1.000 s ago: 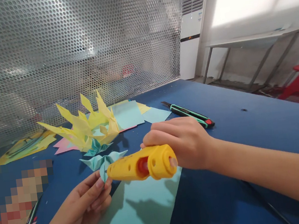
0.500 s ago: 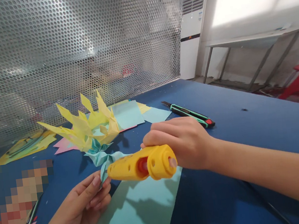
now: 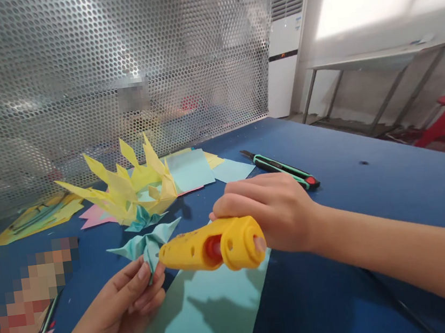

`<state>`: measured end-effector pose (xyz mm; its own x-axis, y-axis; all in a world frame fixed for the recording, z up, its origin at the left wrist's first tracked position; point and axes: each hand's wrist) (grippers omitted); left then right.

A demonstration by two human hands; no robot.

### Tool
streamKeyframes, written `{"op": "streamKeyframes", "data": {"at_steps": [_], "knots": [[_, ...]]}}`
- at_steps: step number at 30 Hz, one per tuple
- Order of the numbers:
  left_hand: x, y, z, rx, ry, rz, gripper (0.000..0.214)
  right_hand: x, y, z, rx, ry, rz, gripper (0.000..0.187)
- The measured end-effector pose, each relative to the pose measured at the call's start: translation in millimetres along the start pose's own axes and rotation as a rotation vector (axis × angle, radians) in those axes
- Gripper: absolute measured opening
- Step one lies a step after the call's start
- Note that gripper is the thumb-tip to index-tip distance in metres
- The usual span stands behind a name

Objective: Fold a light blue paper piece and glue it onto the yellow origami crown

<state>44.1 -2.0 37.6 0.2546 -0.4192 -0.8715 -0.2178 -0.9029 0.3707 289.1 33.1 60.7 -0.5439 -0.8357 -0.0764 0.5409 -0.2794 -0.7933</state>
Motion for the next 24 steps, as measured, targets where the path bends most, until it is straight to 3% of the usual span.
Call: {"op": "streamKeyframes", "data": {"at_steps": [24], "knots": [[-7.7,5.4,-12.3,-0.151,0.038,0.031,0.048,-0.8,1.8,-0.5,-0.005,0.007,0.007,0.012]]}}
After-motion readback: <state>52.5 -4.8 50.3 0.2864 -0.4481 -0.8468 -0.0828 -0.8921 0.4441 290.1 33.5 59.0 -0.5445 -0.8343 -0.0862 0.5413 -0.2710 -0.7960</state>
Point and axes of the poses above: each hand's wrist, its own y-axis away from the middle knuckle, its own z-axis out of the back of the hand, x = y × z, and after that the axes turned 6 degrees about -y, right-handed
